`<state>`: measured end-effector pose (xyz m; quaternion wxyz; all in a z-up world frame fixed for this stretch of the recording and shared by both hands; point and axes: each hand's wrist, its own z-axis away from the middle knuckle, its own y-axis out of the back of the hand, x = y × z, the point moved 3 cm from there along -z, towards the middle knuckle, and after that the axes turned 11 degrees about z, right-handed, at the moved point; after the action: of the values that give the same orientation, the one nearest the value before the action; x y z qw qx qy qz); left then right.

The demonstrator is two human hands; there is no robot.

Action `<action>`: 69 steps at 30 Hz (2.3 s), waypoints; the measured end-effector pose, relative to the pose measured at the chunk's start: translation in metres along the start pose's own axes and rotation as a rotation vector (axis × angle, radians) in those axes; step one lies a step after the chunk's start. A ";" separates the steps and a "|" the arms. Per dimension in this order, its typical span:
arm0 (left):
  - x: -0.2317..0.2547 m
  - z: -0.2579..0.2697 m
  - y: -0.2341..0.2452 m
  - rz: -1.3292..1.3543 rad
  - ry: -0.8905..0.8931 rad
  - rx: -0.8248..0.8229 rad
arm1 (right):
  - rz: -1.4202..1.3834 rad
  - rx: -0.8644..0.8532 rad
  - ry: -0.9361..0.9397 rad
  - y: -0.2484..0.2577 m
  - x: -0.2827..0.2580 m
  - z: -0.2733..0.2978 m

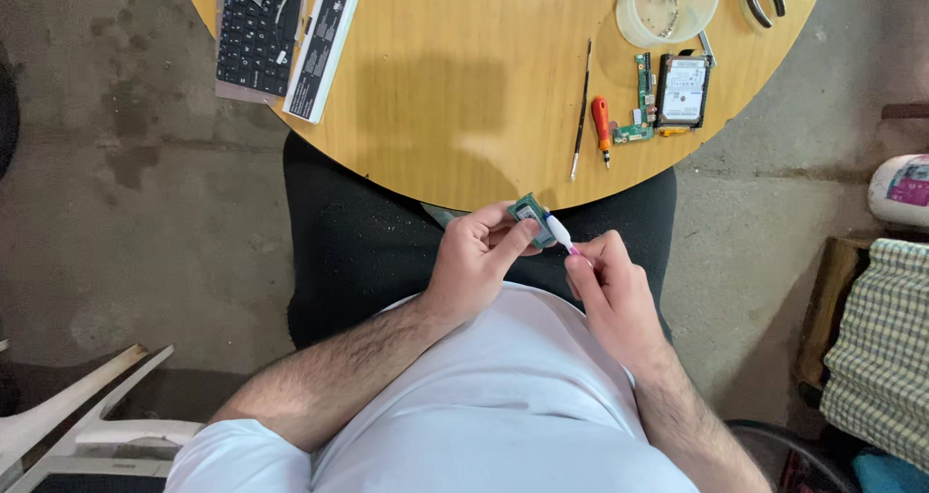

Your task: The person cleans a small green circuit board using a toothbrush, then switches to a thin brush to clean a larger circuit board. The person uses both tools to scrub different areas of the boards while seated at a table with various electronic components.

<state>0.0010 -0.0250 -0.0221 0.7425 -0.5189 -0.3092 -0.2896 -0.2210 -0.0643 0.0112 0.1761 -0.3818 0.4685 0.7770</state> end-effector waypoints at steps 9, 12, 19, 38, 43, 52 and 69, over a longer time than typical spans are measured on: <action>0.012 0.005 -0.002 -0.046 -0.014 0.021 | -0.067 0.027 -0.002 -0.003 0.020 0.003; 0.011 0.007 -0.010 -0.068 0.032 -0.039 | -0.089 0.040 -0.010 -0.001 0.006 -0.002; 0.008 0.003 0.001 -0.074 0.001 0.018 | -0.042 0.047 -0.006 -0.002 0.008 0.001; 0.000 0.002 -0.003 -0.115 0.070 -0.016 | -0.082 0.170 -0.042 0.004 0.000 -0.002; 0.003 0.003 -0.004 -0.119 0.085 -0.036 | 0.007 0.147 -0.041 -0.003 0.004 -0.005; 0.000 -0.002 0.007 -0.088 0.041 0.025 | 0.047 0.162 -0.033 -0.003 0.005 0.004; 0.024 -0.019 -0.018 -0.870 0.284 -0.338 | -0.204 0.141 -0.050 -0.002 -0.004 -0.041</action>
<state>0.0056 -0.0515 0.0018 0.4928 -0.4103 -0.3415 -0.6871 -0.1992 -0.0980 0.0020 0.2921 -0.3947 0.4763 0.7294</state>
